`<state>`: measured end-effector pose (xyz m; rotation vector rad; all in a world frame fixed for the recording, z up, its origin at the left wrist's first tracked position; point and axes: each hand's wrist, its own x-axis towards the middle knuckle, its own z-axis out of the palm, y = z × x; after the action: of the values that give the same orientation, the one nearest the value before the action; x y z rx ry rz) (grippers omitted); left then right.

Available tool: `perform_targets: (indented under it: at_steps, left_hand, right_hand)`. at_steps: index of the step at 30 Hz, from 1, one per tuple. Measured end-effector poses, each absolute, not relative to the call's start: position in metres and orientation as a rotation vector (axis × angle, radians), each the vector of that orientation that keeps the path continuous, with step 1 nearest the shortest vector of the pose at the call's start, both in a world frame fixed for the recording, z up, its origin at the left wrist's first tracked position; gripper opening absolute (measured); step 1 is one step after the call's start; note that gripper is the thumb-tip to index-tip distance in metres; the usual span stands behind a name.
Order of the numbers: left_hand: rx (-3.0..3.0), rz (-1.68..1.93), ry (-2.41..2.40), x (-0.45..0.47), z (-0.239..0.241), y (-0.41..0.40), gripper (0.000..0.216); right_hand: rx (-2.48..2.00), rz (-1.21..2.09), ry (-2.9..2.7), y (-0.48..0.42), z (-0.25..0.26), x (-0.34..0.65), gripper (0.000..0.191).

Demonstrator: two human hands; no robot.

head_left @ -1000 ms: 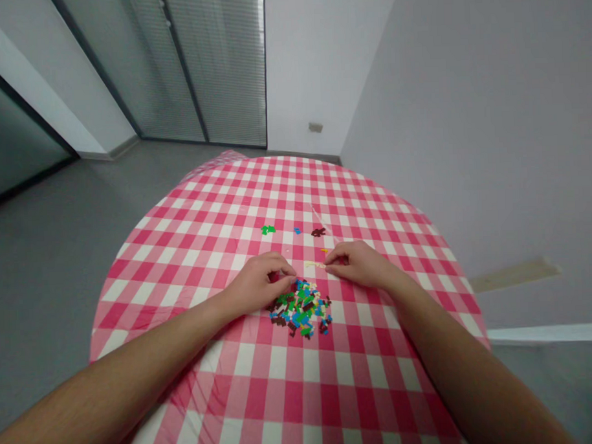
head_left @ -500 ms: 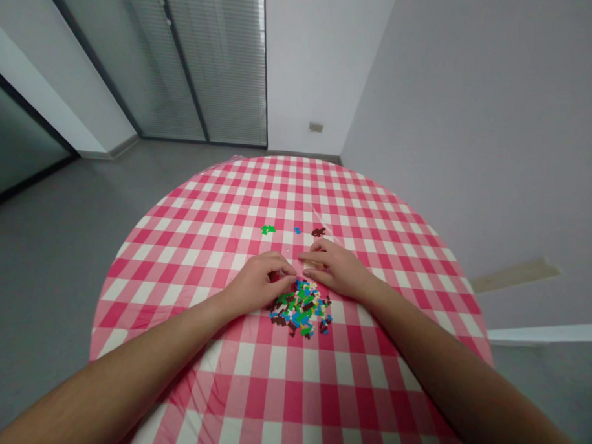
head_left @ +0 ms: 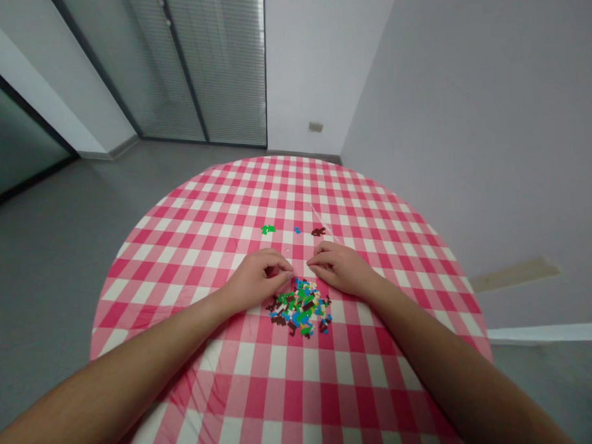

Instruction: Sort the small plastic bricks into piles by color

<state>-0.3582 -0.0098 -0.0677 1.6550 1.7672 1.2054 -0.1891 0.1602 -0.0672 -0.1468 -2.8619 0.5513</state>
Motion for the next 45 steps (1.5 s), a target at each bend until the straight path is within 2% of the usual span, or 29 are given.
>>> perform_targets:
  at_steps: [9,16,22,31,36,45]
  left_hand:
    - [1.649,1.201,1.757,-0.359,-0.068,-0.010,0.010]
    - [1.658,1.181,1.760,-0.358,-0.068,-0.009,0.012]
    - [1.653,1.170,1.757,-0.357,-0.067,-0.009,0.012]
    - [1.669,1.164,1.742,-0.357,-0.068,-0.009,0.013]
    - [1.671,1.154,1.752,-0.357,-0.068,-0.009,0.012]
    - [1.666,1.164,1.736,-0.358,-0.070,-0.010,0.012]
  right_hand:
    - [-0.202,0.657,-2.814,0.159,-0.054,-0.181,0.017]
    - [0.032,0.669,-3.057,0.133,-0.045,-0.182,0.022]
    - [0.043,0.661,-3.132,0.127,-0.042,-0.183,0.022]
    - [-0.004,0.836,-3.056,0.130,-0.046,-0.182,0.011]
    - [-0.025,0.930,-2.988,0.131,-0.044,-0.182,0.013]
    - [-0.290,1.328,-2.802,0.137,-0.046,-0.181,0.009]
